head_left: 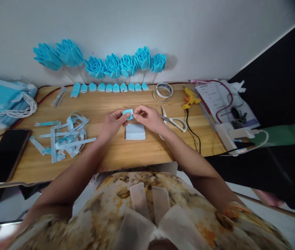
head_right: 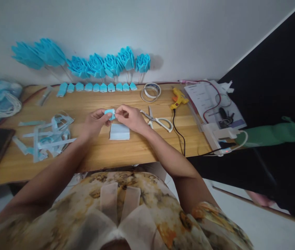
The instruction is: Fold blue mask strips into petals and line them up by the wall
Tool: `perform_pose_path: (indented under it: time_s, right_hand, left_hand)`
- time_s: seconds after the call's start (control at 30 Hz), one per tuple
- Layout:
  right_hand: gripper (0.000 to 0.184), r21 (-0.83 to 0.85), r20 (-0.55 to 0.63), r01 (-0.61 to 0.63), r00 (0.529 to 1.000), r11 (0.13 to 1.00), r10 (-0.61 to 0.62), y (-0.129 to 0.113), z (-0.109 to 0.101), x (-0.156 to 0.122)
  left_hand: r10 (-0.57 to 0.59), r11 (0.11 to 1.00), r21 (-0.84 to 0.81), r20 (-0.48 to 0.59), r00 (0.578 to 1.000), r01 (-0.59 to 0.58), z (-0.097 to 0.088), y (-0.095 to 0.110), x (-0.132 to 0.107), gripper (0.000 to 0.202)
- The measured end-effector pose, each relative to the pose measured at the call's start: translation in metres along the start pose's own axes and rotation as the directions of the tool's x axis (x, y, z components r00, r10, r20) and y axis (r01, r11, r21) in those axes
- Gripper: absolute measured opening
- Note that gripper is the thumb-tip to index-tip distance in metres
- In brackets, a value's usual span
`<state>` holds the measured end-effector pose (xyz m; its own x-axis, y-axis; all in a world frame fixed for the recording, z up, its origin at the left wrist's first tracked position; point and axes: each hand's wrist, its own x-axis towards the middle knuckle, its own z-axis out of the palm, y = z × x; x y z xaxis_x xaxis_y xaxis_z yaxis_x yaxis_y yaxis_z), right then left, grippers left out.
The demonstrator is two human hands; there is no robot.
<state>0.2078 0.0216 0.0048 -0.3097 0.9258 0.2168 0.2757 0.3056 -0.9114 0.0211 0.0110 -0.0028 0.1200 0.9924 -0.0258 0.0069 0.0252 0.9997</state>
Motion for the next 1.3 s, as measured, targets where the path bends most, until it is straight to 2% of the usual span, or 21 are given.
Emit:
perform_pose_path:
  time_s: [0.27,0.6,0.7,0.8,0.93,1.0,1.13,1.23,1.3]
  right_hand:
    - [0.019,-0.013,-0.035,-0.023,0.999,1.000,0.022,0.001,0.002,0.000]
    - [0.022,0.024,-0.004,-0.032,0.999,0.999,0.032,0.004,0.006,0.000]
    - [0.023,0.084,0.010,-0.049,0.999,0.995,0.048,0.008,0.006,0.000]
    - [0.026,0.213,0.014,-0.082,0.997,0.974,0.081,0.011,0.005,0.002]
    - [0.045,0.333,0.082,-0.134,0.990,0.933,0.113,0.012,0.002,0.003]
    - [0.048,0.347,0.107,-0.156,0.986,0.925,0.126,0.010,0.002,0.002]
    - [0.042,0.322,0.058,-0.113,0.993,0.940,0.100,0.007,0.000,0.002]
    - [0.031,0.221,0.027,-0.032,0.999,0.975,0.027,0.005,-0.002,0.002]
    - [0.028,0.139,0.039,-0.030,0.999,0.990,0.025,0.004,-0.002,0.001]
  left_hand:
    - [0.023,1.000,0.007,0.008,1.000,-0.023,0.001,0.002,-0.001,0.040]
    - [0.046,0.997,0.062,-0.010,0.999,-0.046,0.000,0.000,-0.001,0.029]
    - [0.015,0.998,0.057,-0.032,0.999,-0.013,0.001,0.001,-0.001,0.019]
    - [-0.017,0.997,0.070,-0.046,0.999,0.020,0.003,0.006,-0.001,0.017]
    - [-0.037,0.995,0.094,-0.041,0.998,0.041,0.004,0.012,-0.003,0.020]
    - [-0.033,0.995,0.091,-0.038,0.999,0.036,0.004,0.011,-0.003,0.020]
    - [-0.025,0.998,0.060,-0.039,0.999,0.028,0.002,0.006,-0.001,0.020]
    - [-0.030,0.999,0.025,-0.054,0.998,0.031,0.001,0.000,0.001,0.019]
    - [-0.019,1.000,0.003,-0.061,0.998,0.019,0.000,-0.003,0.003,0.018]
